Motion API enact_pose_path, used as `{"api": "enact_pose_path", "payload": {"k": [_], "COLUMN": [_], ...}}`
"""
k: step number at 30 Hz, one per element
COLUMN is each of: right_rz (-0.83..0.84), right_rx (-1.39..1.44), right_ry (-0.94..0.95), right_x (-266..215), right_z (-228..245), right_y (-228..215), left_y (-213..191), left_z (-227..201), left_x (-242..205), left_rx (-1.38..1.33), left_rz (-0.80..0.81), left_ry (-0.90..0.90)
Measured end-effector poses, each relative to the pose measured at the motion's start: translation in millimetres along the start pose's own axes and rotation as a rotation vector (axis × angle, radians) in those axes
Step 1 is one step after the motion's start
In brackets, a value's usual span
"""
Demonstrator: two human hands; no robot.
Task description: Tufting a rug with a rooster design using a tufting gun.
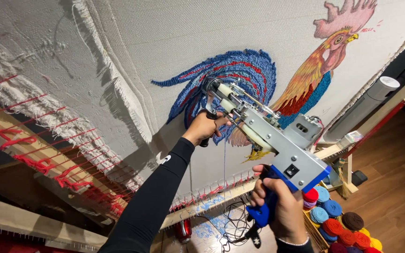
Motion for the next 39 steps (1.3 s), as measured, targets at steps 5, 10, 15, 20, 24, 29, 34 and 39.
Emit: {"api": "enact_pose_path", "payload": {"k": [5,10,15,20,24,29,34,39], "right_rz": [-0.017,-0.015,0.000,0.007,0.002,0.062,0.055,0.064], "right_rx": [0.132,0.145,0.148,0.125,0.083,0.118,0.147,0.205], "right_ry": [0.041,0.050,0.045,0.034,0.028,0.009,-0.007,-0.021], "right_x": [5.3,10.7,13.7,9.8,0.5,-14.6,-28.3,-30.4], "right_z": [-15.1,-14.0,-11.5,-9.1,2.3,11.7,14.2,1.3], "right_y": [2.0,3.6,3.1,-0.6,-10.7,-48.7,-82.9,-120.9], "left_y": [-6.9,-5.5,-7.9,-2.7,15.3,49.7,72.9,80.3], "left_z": [-2.1,-9.9,-3.0,2.0,-7.0,6.5,18.5,-1.9], "left_x": [7.6,7.5,24.3,35.3,18.8,16.4,14.4,-4.7], "left_rx": [0.070,0.170,0.173,0.084,-0.028,-0.130,-0.108,0.000], "left_rz": [0.005,-0.075,-0.045,-0.014,0.053,0.209,0.239,0.187], "left_ry": [-0.002,-0.015,0.097,0.144,0.102,0.075,0.109,0.105]}}
Point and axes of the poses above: each hand's wrist, its own x-axis towards the middle knuckle, its own y-axis out of the palm, z = x × y, the point moved 4 cm from there along x, towards the middle knuckle, and after that the axes turned 12 degrees about -y, right-handed, at the moved point
